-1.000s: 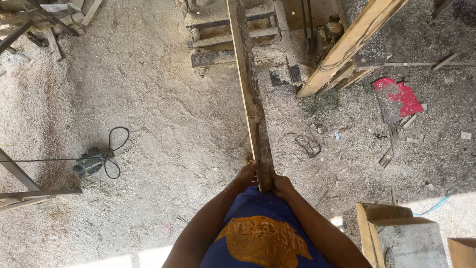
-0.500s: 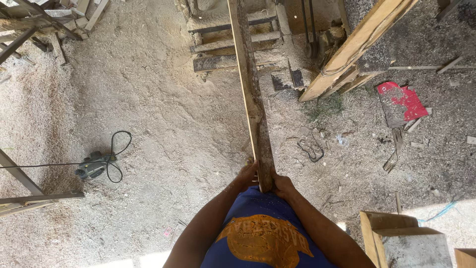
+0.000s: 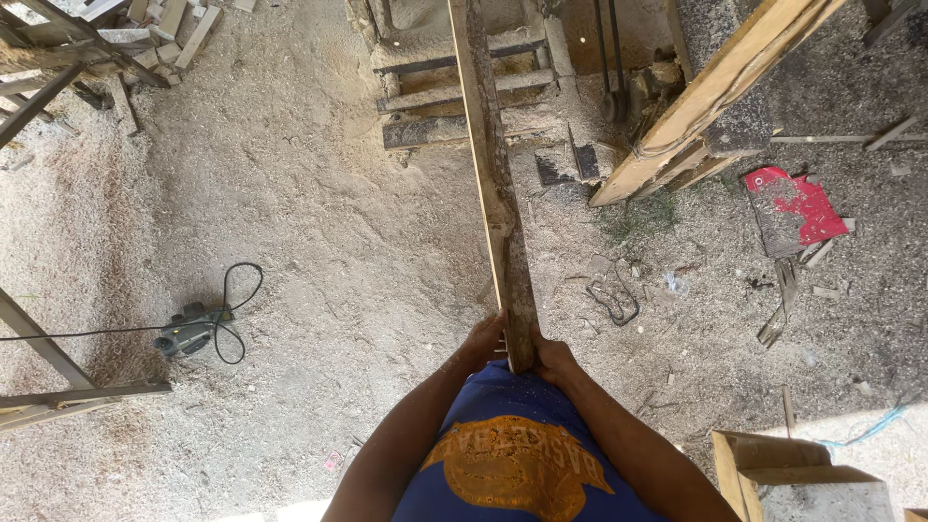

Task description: The person picks up a long wooden plank from a pile of scrap lumber and carries it across the workshop yard toward a sawing machine, repositioning it in their hands along the way. They repeat the handling, holding the plank upright and moving it between the lumber pile and the machine area.

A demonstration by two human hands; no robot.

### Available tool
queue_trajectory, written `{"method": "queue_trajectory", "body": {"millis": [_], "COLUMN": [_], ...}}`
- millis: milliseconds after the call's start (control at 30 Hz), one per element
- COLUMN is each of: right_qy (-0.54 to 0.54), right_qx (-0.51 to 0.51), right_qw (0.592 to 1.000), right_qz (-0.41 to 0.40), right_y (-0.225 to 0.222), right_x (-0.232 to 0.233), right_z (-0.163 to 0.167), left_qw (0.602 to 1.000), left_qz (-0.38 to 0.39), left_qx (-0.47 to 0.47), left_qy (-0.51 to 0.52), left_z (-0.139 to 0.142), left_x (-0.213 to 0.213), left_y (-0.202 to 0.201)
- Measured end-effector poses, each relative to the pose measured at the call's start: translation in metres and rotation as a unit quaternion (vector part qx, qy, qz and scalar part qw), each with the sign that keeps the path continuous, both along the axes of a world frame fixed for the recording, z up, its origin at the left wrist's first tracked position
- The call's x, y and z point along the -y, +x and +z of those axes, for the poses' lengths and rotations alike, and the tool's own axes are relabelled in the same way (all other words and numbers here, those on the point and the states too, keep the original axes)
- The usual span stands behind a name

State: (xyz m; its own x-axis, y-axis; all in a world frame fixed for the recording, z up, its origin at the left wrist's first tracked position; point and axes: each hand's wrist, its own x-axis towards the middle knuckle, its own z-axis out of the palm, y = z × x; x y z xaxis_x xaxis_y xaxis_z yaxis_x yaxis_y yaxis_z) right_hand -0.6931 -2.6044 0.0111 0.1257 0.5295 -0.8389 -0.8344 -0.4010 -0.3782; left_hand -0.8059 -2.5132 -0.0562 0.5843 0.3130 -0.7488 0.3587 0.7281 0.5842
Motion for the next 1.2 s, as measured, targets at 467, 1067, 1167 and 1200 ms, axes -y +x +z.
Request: {"method": "queue_trajectory", "body": {"millis": [467, 1067, 1167, 1200], "right_qy": [-0.010, -0.036, -0.035, -0.030], "right_qx": [0.022, 0.041, 0.046, 0.043], "right_qw": [1.000, 0.998, 0.998, 0.998], "right_qz": [0.015, 0.037, 0.033, 0.035], "right_y": [0.016, 0.037, 0.040, 0.041], "right_x": [-0.034, -0.087, -0.094, -0.097], "right_z": [0.002, 0.010, 0.011, 0.011], "left_qw": [1.000, 0.999, 1.000, 0.999], "left_qz": [-0.013, -0.019, -0.011, -0.009], "left_qx": [-0.020, -0.013, -0.024, -0.030], "left_qy": [0.011, 0.024, 0.017, 0.016], "left_z": [0.001, 0.008, 0.009, 0.009], "left_x": [-0.036, -0.086, -0.094, -0.096], "left_y": [0.017, 0.040, 0.045, 0.046]}}
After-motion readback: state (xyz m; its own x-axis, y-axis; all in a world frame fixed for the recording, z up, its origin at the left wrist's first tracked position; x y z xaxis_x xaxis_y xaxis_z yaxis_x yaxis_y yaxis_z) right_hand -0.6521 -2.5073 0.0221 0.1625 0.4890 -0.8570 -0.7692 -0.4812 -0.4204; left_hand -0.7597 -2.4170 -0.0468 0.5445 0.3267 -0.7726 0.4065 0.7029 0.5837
